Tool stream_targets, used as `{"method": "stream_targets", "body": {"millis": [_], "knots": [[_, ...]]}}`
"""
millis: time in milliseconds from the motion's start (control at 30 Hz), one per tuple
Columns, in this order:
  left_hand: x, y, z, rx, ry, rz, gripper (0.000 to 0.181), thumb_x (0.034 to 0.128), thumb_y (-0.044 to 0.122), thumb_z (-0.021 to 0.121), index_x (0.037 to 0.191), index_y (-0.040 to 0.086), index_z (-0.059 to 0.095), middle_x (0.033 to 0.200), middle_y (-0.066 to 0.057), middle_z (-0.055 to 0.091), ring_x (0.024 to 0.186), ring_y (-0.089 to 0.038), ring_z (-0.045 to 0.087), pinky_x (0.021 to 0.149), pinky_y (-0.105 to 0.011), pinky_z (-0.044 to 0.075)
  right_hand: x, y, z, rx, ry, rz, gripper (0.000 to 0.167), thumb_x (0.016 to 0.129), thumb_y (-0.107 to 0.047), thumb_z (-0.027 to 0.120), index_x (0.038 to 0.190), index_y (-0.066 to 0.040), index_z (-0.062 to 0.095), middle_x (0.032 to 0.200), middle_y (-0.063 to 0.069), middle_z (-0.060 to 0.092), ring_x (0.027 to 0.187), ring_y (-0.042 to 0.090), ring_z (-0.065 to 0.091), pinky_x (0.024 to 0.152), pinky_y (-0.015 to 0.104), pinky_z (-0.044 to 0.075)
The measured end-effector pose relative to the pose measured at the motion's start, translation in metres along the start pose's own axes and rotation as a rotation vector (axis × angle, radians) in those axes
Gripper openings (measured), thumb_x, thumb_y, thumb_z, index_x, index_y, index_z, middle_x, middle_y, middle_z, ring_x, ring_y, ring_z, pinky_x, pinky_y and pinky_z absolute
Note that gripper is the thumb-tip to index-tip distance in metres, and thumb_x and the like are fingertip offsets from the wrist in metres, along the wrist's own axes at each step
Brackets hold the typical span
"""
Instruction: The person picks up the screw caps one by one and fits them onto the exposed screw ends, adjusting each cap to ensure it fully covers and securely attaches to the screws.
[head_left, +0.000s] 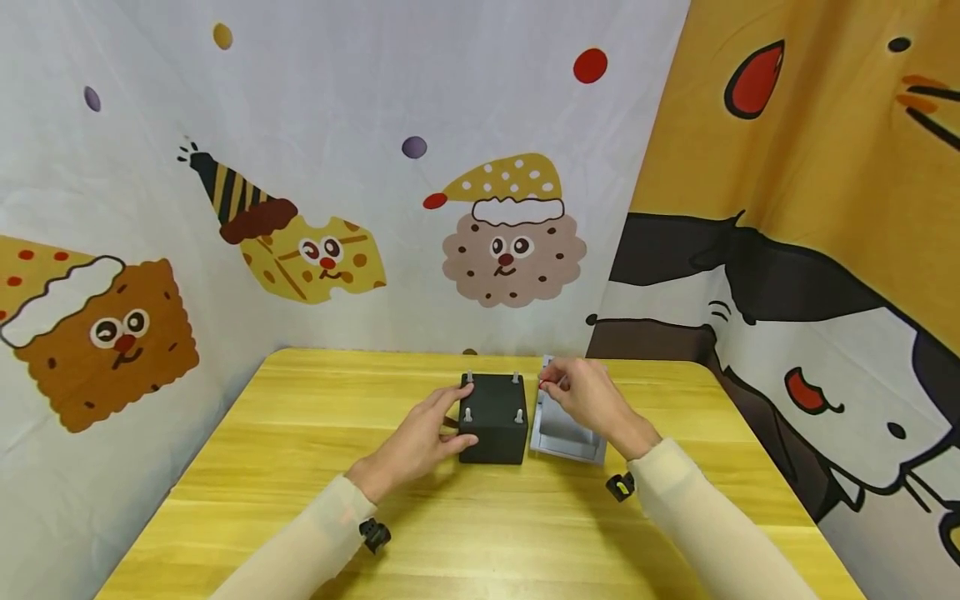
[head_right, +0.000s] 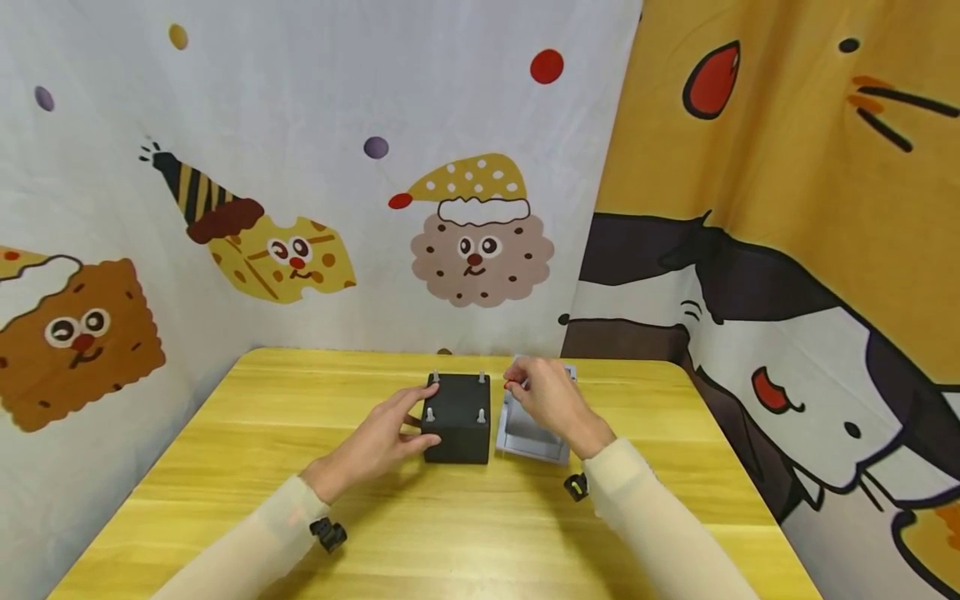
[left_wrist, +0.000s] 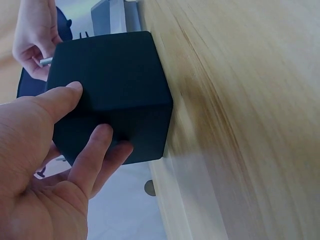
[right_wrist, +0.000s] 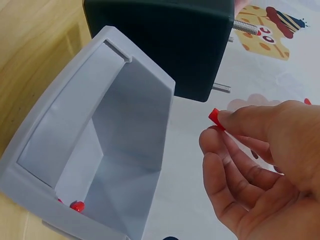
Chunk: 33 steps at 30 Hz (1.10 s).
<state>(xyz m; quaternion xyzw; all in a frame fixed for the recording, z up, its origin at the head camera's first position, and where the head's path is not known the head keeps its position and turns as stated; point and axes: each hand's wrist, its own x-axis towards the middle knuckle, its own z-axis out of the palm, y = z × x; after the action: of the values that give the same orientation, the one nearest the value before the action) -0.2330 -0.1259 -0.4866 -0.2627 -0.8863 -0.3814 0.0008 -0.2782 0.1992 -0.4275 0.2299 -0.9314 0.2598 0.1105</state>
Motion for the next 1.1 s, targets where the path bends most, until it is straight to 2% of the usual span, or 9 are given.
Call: {"method": "stream_targets", "body": {"millis": [333,533,767,1100], "knots": [[-0.001,-0.001,0.001,-0.012,0.017,0.004,0.085,0.1119,0.031,0.082,0.183,0.015,0.039,0.180,-0.023,0.047,0.109,-0.027,0.086,0.092,-0.028,0.073,0.003,-0.006,0.002,0.031,0.063,-0.019,0.008,0.104,-0.005,0.088,0.105,-0.012,0.090,0.101,0.003,0.089,0.076,0.005,0.073,0.069,0.023,0.062],[-0.001,-0.002,0.002,-0.008,0.016,0.009,0.084,0.1121,0.030,0.082,0.183,0.016,0.039,0.180,-0.022,0.047,0.110,-0.028,0.086,0.092,-0.027,0.073,0.006,-0.009,0.004,0.032,0.096,-0.056,0.008,0.103,-0.004,0.088,0.108,-0.010,0.090,0.102,0.005,0.087,0.076,0.006,0.074,0.069,0.022,0.063],[0.001,-0.002,0.004,0.001,0.020,0.029,0.084,0.1124,0.033,0.081,0.183,0.016,0.039,0.180,-0.023,0.048,0.107,-0.025,0.086,0.090,-0.027,0.072,0.009,-0.011,0.008,0.044,0.125,-0.073,0.012,0.104,-0.003,0.086,0.116,-0.006,0.088,0.103,0.007,0.087,0.076,0.015,0.076,0.065,0.020,0.059],[0.000,-0.007,0.006,0.001,0.028,0.032,0.084,0.1119,0.030,0.083,0.182,0.014,0.040,0.180,-0.023,0.048,0.104,-0.025,0.085,0.087,-0.021,0.070,0.010,-0.014,0.013,0.029,0.132,-0.073,0.007,0.105,-0.007,0.087,0.112,-0.009,0.088,0.100,0.004,0.085,0.071,0.007,0.067,0.060,0.021,0.054]]}}
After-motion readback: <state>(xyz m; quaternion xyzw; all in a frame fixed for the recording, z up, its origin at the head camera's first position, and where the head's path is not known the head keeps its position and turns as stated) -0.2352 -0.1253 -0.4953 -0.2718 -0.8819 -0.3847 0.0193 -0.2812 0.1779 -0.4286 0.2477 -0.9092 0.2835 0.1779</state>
